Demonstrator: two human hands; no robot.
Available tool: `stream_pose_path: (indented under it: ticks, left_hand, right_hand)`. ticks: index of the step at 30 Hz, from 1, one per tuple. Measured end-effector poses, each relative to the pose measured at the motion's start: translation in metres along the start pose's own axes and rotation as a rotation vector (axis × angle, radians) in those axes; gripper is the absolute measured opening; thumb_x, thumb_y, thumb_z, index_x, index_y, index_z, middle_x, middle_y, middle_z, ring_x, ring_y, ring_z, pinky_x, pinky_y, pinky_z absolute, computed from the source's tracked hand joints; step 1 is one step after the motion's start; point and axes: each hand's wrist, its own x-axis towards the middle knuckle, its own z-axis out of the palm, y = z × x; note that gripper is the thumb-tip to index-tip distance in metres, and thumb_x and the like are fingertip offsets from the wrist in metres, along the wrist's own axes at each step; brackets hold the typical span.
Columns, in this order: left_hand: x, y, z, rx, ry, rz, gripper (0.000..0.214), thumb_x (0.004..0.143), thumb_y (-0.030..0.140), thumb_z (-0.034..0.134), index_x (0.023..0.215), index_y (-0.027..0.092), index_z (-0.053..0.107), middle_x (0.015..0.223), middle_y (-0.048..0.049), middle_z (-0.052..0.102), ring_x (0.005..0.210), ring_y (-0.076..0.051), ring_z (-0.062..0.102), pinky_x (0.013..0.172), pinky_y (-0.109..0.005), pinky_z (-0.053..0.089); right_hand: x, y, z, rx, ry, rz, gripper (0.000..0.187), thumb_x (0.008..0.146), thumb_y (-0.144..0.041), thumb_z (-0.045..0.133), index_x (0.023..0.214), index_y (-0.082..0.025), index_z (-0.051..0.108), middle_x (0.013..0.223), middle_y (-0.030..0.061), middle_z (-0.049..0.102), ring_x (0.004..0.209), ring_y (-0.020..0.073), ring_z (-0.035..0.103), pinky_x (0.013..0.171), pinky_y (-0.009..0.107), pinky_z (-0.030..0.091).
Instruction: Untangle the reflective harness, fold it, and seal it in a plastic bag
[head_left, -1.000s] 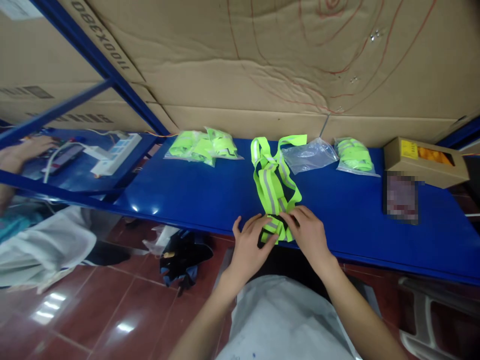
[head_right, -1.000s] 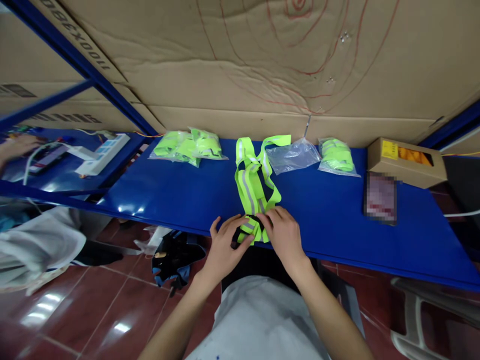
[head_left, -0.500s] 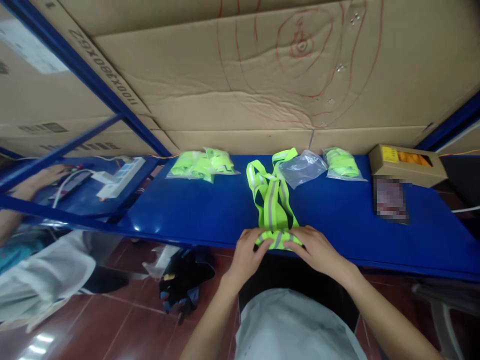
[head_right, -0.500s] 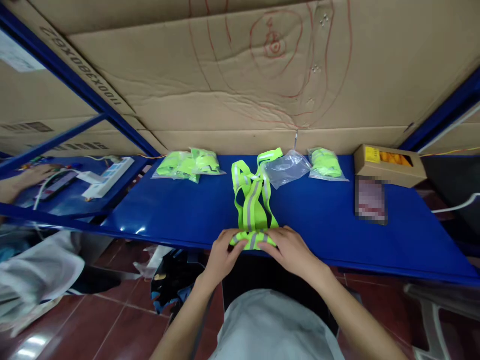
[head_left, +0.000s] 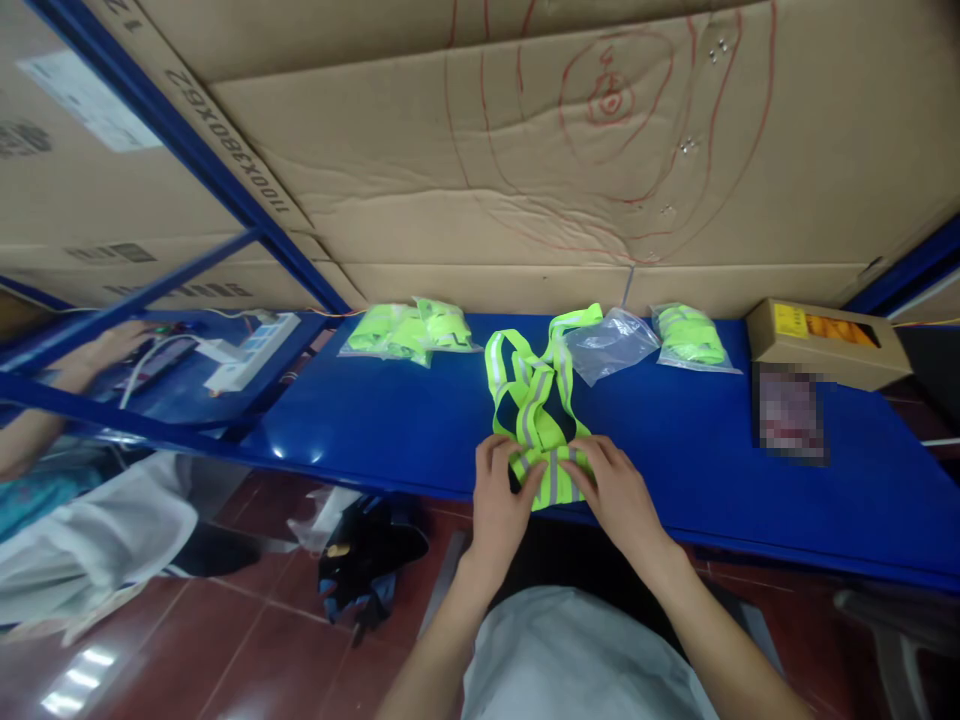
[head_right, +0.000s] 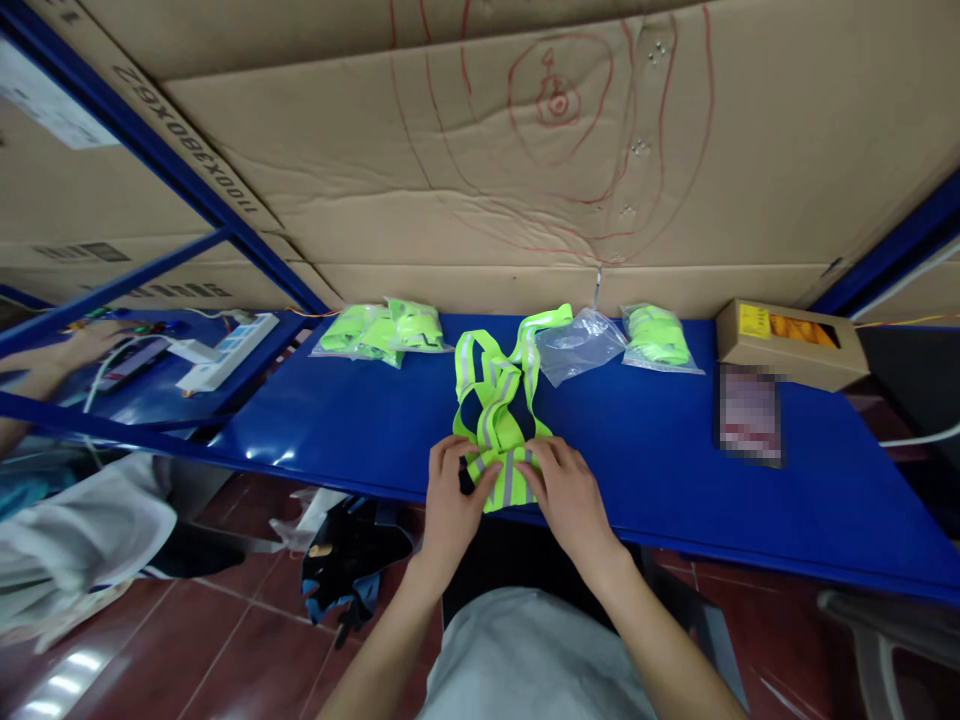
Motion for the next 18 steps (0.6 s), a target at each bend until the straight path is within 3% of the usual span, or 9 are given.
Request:
stream_pose_path:
  ticks: [4, 6, 9, 11, 14, 18]
  left_hand:
    - [-0.005, -0.003, 0.001, -0.012, 0.048, -0.022, 0.022, 0.101, 0.04, 0.073, 0.099, 0.019, 0.07, 0.129, -0.0155, 0.059, 0.123, -0.032, 0.061, 0.102, -0.05, 0.055]
    - [-0.006, -0.006, 0.0, -0.052, 0.0, -0.015, 0.019, 0.104, 0.037, 0.069, 0.098, 0.019, 0.072, 0.119, -0.0131, 0.066, 0.114, -0.029, 0.066, 0.098, -0.046, 0.058]
    - [-0.005, -0.01, -0.011, -0.138, -0.124, 0.012, 0.019, 0.108, 0.032, 0.062, 0.104, 0.021, 0.076, 0.107, -0.0091, 0.076, 0.104, -0.025, 0.073, 0.097, -0.042, 0.061]
    - [-0.004, -0.011, -0.022, -0.197, -0.211, 0.033, 0.022, 0.11, 0.029, 0.058, 0.109, 0.022, 0.079, 0.114, -0.0085, 0.078, 0.11, -0.024, 0.075, 0.102, -0.041, 0.061]
    - [0.0, -0.013, -0.037, -0.283, -0.309, 0.046, 0.026, 0.11, 0.028, 0.055, 0.118, 0.024, 0.08, 0.135, -0.01, 0.073, 0.125, -0.024, 0.073, 0.11, -0.041, 0.06]
    - [0.009, -0.016, -0.039, -0.387, -0.355, -0.001, 0.024, 0.109, 0.025, 0.055, 0.117, 0.023, 0.077, 0.15, -0.0145, 0.061, 0.129, -0.025, 0.071, 0.102, -0.039, 0.064]
  right_hand:
    - [-0.007, 0.0, -0.01, -0.017, 0.003, -0.084, 0.029, 0.112, -0.033, 0.051, 0.132, -0.022, 0.069, 0.135, 0.0151, 0.071, 0.121, 0.0315, 0.07, 0.099, 0.048, 0.06]
    - [-0.011, 0.003, -0.018, -0.062, -0.017, -0.175, 0.035, 0.11, -0.035, 0.055, 0.139, -0.021, 0.067, 0.145, 0.018, 0.065, 0.134, 0.0356, 0.064, 0.107, 0.054, 0.056]
    - [-0.017, 0.009, -0.029, -0.122, -0.129, -0.283, 0.06, 0.105, -0.05, 0.063, 0.154, -0.016, 0.055, 0.145, 0.0211, 0.064, 0.133, 0.0394, 0.063, 0.107, 0.058, 0.057]
    - [-0.022, 0.015, -0.033, -0.129, -0.187, -0.305, 0.071, 0.102, -0.053, 0.066, 0.159, -0.014, 0.049, 0.143, 0.0214, 0.065, 0.128, 0.0386, 0.066, 0.105, 0.057, 0.06]
    - [-0.028, 0.022, -0.032, -0.11, -0.203, -0.312, 0.067, 0.104, -0.045, 0.065, 0.16, -0.016, 0.046, 0.143, 0.0203, 0.065, 0.129, 0.0368, 0.067, 0.107, 0.054, 0.061]
    - [-0.028, 0.026, -0.031, -0.104, -0.203, -0.328, 0.062, 0.105, -0.036, 0.063, 0.161, -0.018, 0.043, 0.145, 0.0198, 0.066, 0.132, 0.0359, 0.068, 0.108, 0.053, 0.062]
